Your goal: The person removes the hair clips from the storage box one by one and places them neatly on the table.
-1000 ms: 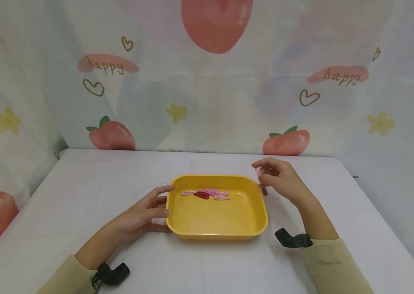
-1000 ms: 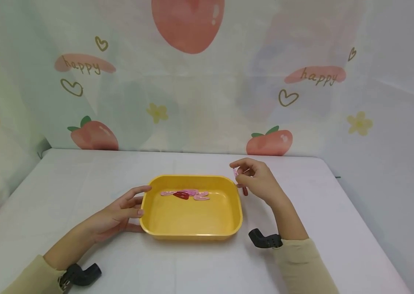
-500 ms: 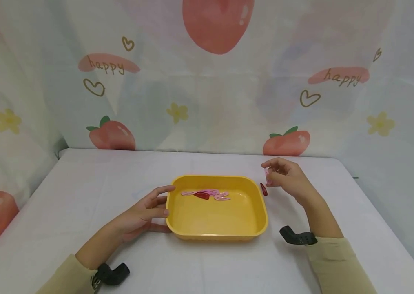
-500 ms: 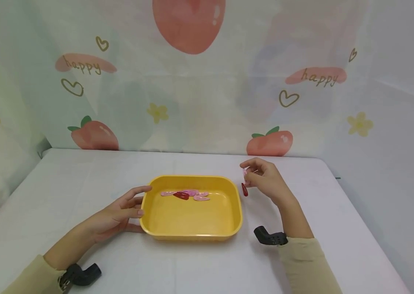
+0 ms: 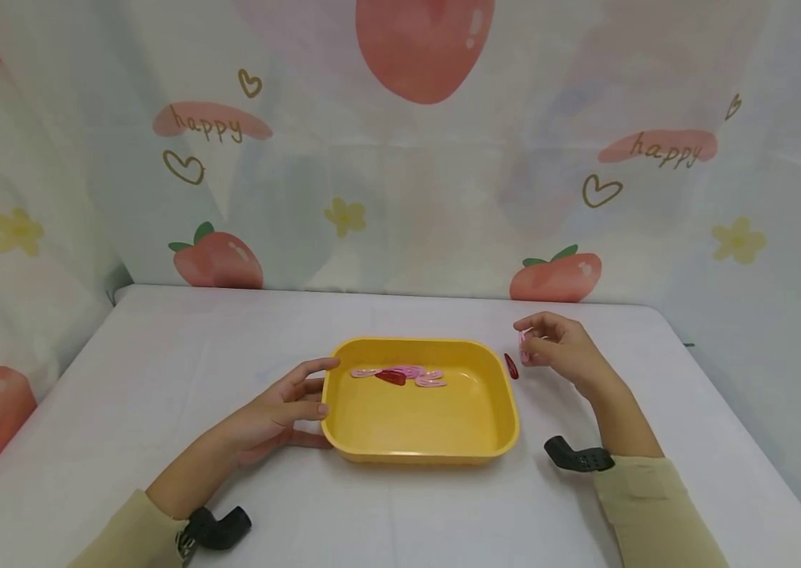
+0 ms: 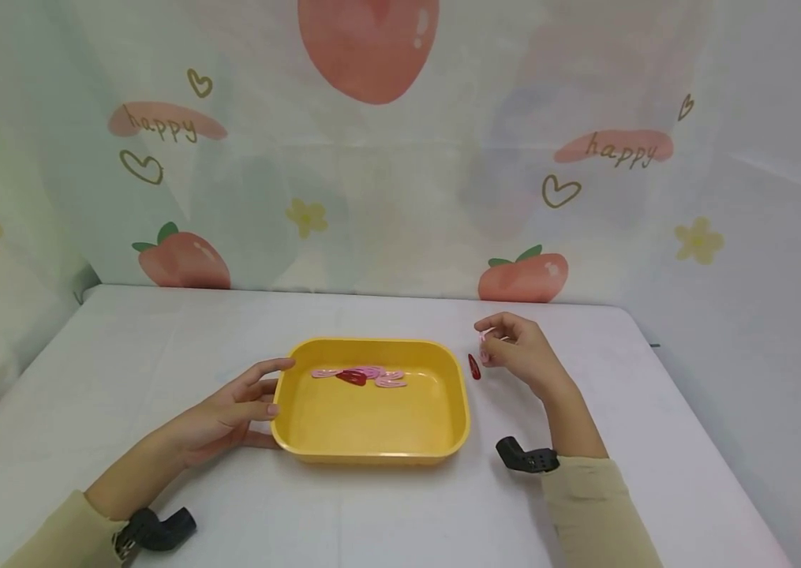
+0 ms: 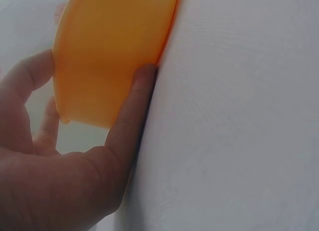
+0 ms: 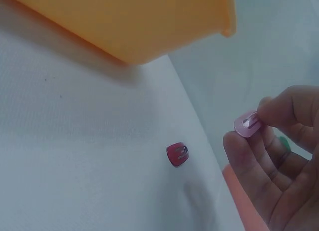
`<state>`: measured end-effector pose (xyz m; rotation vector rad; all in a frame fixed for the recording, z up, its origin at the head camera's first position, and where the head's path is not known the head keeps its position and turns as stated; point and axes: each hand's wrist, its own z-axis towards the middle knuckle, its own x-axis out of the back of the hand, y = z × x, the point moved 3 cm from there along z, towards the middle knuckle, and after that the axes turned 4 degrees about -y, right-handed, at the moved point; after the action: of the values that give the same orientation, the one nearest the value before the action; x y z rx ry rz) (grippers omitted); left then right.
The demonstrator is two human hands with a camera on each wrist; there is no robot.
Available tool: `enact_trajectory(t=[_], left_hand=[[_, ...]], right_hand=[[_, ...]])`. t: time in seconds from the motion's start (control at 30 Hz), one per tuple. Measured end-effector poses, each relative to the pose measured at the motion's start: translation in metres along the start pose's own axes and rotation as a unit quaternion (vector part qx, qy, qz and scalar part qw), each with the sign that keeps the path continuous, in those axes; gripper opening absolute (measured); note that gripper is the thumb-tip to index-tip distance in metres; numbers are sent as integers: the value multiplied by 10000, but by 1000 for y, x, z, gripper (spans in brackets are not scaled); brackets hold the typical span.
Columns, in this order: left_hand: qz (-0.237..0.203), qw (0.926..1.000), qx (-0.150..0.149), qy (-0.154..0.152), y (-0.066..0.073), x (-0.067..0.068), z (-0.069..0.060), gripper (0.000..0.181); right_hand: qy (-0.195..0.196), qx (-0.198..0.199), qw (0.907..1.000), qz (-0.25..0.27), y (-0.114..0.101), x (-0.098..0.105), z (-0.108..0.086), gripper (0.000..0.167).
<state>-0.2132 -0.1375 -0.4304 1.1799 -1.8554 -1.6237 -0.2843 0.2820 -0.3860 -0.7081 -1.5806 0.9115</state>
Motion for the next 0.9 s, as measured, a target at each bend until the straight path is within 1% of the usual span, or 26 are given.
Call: enact_trajectory(t=[0.23,0.5,0.6,0.73,0.9], left_hand=[[10,10000,7,-8,0,0,0,68],[14,10000,7,25,1,0,0,68],[14,10000,-1,18,1,0,0,68],[28,10000,-8,22,1,0,0,68],[29,10000,2,34,0,0,0,68]], right_hand=[[-15,-141,9998,-128,10,0,2,33],[-108,-226,9993,-285,16,-2,2,33],[-143,-351,9988,-305,18,-3,3,33],[-193,-499,9975,-470,22,-5,4,34],[-220,-577,9950,-787,22,-6,5,33]])
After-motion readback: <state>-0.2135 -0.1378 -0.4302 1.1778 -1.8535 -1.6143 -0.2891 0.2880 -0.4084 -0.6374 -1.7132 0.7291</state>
